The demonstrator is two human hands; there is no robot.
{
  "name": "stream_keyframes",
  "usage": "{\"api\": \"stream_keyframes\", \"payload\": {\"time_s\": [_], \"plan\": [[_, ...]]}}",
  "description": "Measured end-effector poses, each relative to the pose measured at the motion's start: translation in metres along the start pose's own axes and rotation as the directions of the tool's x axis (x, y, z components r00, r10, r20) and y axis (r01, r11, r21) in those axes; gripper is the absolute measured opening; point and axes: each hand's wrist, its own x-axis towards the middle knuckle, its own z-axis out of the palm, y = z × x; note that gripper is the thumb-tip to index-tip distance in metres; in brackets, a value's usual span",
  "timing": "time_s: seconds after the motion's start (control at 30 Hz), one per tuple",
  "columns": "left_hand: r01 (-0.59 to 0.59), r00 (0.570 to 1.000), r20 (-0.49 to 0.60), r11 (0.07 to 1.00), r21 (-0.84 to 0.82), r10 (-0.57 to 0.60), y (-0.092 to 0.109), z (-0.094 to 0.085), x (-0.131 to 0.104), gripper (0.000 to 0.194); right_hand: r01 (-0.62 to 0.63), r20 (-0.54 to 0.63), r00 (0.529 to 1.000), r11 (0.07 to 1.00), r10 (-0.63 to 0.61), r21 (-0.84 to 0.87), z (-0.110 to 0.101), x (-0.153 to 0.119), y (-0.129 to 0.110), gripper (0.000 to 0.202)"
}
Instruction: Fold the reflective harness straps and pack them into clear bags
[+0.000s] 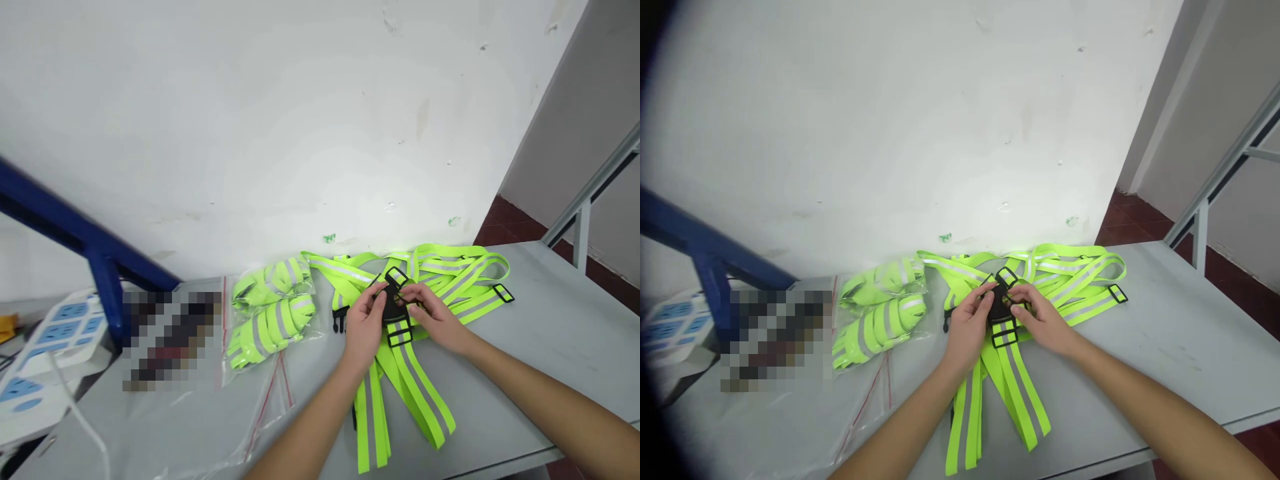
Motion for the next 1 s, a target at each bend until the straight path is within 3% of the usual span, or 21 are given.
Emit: {"api": "stream_keyframes", "payload": {"time_s": [0.13, 0.27, 0.33, 0.43, 0.5, 0.6, 0.7, 0.77, 0.87, 1.0], "plan": [[0.047, 0.985, -0.155, 0.987, -0.157, -0.071, -0.001, -0.009, 0.010, 0.034, 0.147, 0.172, 0.982, 0.898, -0.081, -0.414, -0.004, -0.002, 0.003, 0.075], [0.052, 0.975, -0.194, 0.962, -0.269, -0.107, 0.000, -0.017, 0.017, 0.035, 0.223, 0.185, 0.974, 0.691, -0.130, -0.688, -0.021, 0.007, 0.014, 0.054], [0.039, 0.972, -0.212, 0.963, -0.267, -0.098, -0.001, -0.020, 0.020, 0.036, 0.225, 0.155, 0.973, 0.539, -0.173, -0.811, -0.038, 0.013, 0.020, 0.060], [0.057, 0.972, -0.212, 0.974, -0.220, -0.105, -0.005, -0.025, 0.025, 0.038, 0.111, 0.040, 0.981, 0.380, -0.189, -0.918, -0.063, 0.019, 0.024, 0.060], [0.078, 0.970, -0.215, 0.984, -0.161, -0.113, -0.007, -0.026, 0.026, 0.036, 0.075, -0.004, 0.975, 0.347, -0.221, -0.935, -0.072, 0.018, 0.020, 0.049], [0.081, 0.971, -0.218, 0.994, -0.072, -0.095, -0.009, -0.026, 0.028, 0.031, 0.213, 0.079, 0.946, 0.420, -0.315, -0.882, -0.064, 0.010, 0.002, 0.042], [0.065, 0.977, -0.201, 0.997, -0.040, -0.071, -0.009, -0.025, 0.028, 0.029, 0.396, 0.226, 0.910, 0.575, -0.346, -0.716, -0.033, -0.005, -0.020, 0.044], [0.051, 0.977, -0.204, 0.998, -0.022, -0.054, -0.010, -0.024, 0.027, 0.029, 0.493, 0.405, 0.865, 0.654, -0.297, -0.574, -0.007, -0.015, -0.030, 0.049], [0.037, 0.980, -0.194, 0.999, 0.023, -0.032, -0.010, -0.024, 0.024, 0.034, 0.497, 0.600, 0.786, 0.732, -0.151, -0.467, 0.025, -0.029, -0.033, 0.072], [-0.013, 0.999, -0.050, 0.997, 0.075, 0.017, -0.010, -0.022, 0.018, 0.041, 0.436, 0.676, 0.736, 0.794, -0.045, -0.423, 0.039, -0.037, -0.029, 0.085]]}}
